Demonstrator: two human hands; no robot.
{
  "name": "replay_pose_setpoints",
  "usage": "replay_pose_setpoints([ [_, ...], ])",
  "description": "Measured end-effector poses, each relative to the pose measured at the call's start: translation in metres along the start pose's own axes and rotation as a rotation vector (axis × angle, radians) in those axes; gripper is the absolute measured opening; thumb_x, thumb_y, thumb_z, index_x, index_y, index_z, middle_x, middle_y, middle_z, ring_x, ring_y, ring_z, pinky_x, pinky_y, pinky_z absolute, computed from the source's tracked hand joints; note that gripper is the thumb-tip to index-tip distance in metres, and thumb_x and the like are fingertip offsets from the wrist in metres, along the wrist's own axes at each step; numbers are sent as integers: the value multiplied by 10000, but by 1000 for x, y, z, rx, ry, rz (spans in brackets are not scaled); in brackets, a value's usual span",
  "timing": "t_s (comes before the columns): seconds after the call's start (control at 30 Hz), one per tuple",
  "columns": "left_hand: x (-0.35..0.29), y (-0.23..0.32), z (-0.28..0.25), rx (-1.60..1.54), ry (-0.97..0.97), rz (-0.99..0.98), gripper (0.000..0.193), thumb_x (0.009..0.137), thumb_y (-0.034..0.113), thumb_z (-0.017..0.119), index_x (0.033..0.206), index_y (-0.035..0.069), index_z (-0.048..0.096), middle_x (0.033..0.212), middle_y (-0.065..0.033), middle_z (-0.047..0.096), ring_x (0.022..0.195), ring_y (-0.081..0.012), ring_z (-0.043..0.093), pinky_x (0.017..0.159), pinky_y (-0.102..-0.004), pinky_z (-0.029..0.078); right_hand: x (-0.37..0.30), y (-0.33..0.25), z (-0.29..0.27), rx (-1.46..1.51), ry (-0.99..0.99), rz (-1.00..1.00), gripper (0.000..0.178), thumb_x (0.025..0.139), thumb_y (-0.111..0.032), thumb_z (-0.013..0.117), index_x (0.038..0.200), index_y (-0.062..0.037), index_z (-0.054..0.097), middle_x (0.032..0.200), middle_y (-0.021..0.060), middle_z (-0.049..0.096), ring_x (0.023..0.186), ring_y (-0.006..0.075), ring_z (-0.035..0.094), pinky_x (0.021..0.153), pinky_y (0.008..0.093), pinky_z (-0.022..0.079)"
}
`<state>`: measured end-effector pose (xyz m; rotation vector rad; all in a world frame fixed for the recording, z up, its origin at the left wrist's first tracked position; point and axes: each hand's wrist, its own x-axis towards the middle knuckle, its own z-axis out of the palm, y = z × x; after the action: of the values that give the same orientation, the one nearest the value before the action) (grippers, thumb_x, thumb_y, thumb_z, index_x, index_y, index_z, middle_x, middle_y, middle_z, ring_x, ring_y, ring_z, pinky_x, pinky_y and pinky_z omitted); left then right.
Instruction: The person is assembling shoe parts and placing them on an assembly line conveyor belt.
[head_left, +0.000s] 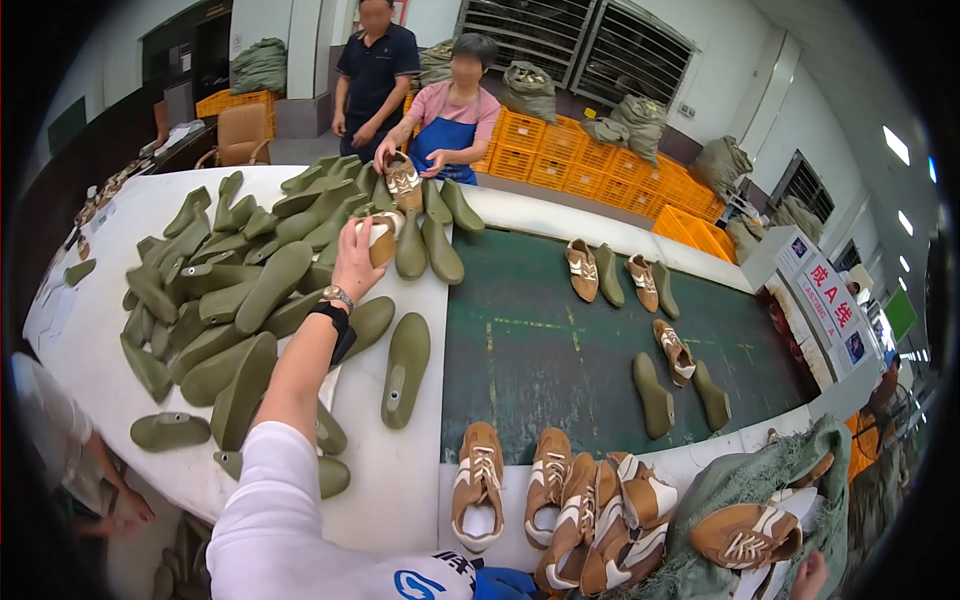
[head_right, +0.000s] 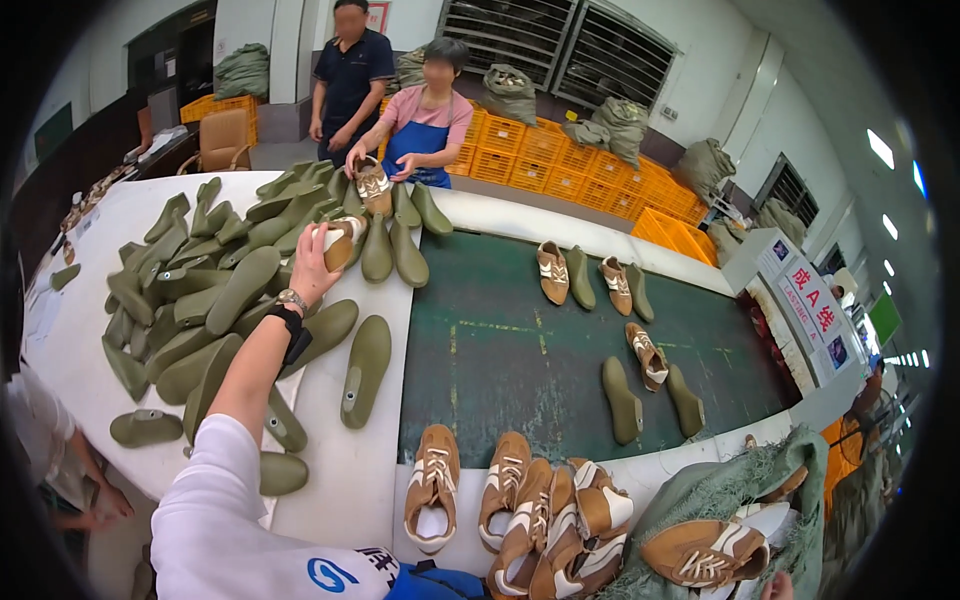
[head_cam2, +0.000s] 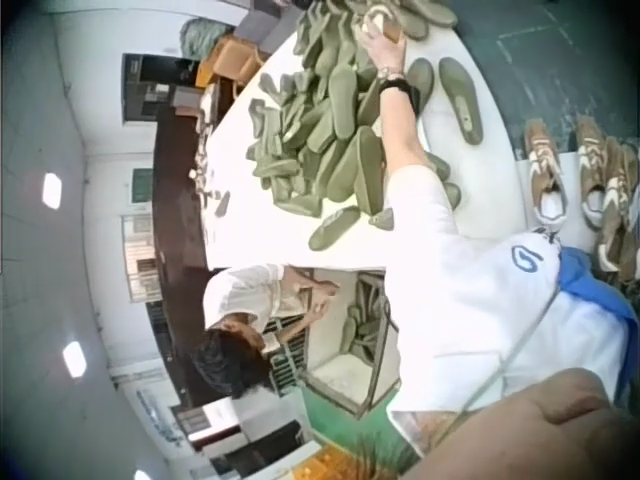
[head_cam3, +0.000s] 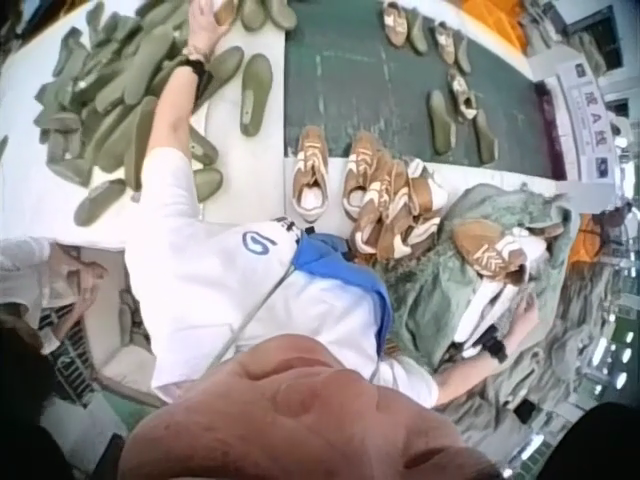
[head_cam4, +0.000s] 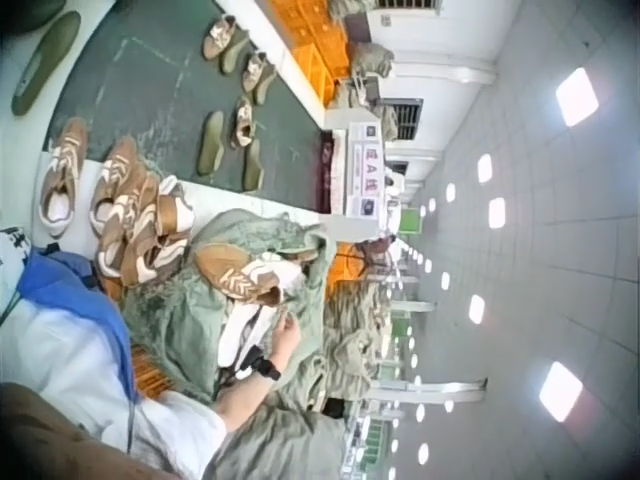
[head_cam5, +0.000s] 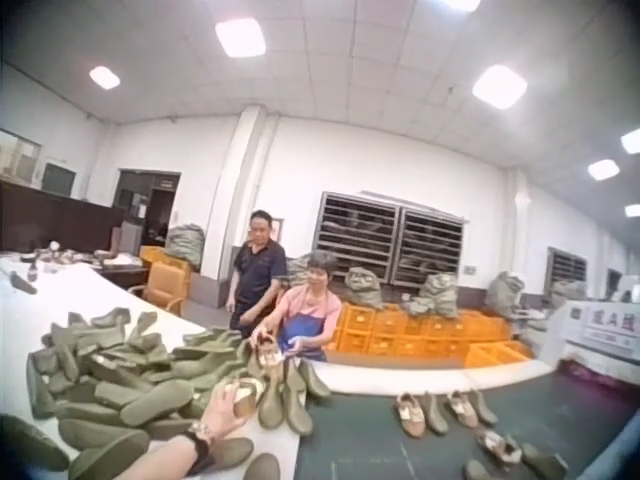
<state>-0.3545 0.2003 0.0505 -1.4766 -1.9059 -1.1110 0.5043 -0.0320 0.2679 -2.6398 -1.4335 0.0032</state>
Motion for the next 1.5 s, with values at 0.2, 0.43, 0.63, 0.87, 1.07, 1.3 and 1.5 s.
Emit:
replay_pose_setpoints([
  [0.2, -30, -26, 78, 292, -1004, -436, 765, 718, 464, 665, 1363, 183, 366, 1457, -90, 251, 1343, -314, 233, 1012, -534, 328, -53, 69, 49, 179, -130, 105, 549, 893, -210, 550, 1351, 25, 361, 1374, 164, 412, 1230, 260, 400, 1028, 336, 300],
  [0.43, -37, 22, 75, 150, -869, -103, 558, 728, 379, 659, 1206, 119, 539, 1242, -131, 496, 1228, -335, 391, 976, -454, 388, -70, 60, 35, 348, -397, 145, 592, 895, -272, 544, 1360, 30, 339, 1341, 190, 433, 1216, 256, 409, 1012, 330, 319],
  [0.63, -17, 199, 50, -512, -659, 483, 425, 747, 235, 664, 1104, 21, 578, 1131, -170, 569, 1089, -329, 512, 934, -398, 418, -79, 235, 94, 903, -91, -85, 463, 740, -45, 600, 1185, 45, 508, 1033, 122, 610, 907, 173, 584, 805, 308, 473],
  [0.87, -20, 387, -51, -925, -620, 700, 310, 761, 75, 635, 1062, 14, 591, 1088, -162, 605, 1038, -314, 571, 890, -361, 451, -94, 140, 21, 1396, 239, 110, 414, 792, -7, 589, 1199, 31, 523, 1063, 60, 617, 890, 133, 599, 795, 255, 478],
  [1.07, -81, 543, -135, -1412, -897, 885, 355, 779, 80, 629, 1121, 2, 572, 1069, -115, 629, 1008, -223, 593, 888, -339, 455, -130, 93, 3, 1823, 335, -110, 384, 883, -50, 520, 1253, 16, 443, 1182, 132, 565, 1018, 202, 589, 878, 326, 491],
  [1.3, -124, 642, -192, -1919, -1769, 398, 760, 828, 238, 672, 1394, 7, 219, 1351, -141, 399, 1223, -197, 416, 997, -340, 370, -143, 0, 23, 1576, 245, -260, 396, 807, -1, 621, 1175, 54, 487, 1135, 108, 572, 1010, 154, 559, 896, 270, 440],
  [1.5, -103, 626, -161, -2141, -1739, 209, 972, 804, 272, 682, 1448, 100, -25, 1406, -130, 320, 1258, -226, 379, 1035, -370, 332, -136, -27, -8, 1413, 476, -410, 351, 810, 34, 616, 1138, 50, 493, 1107, 95, 567, 1013, 128, 550, 874, 257, 444],
])
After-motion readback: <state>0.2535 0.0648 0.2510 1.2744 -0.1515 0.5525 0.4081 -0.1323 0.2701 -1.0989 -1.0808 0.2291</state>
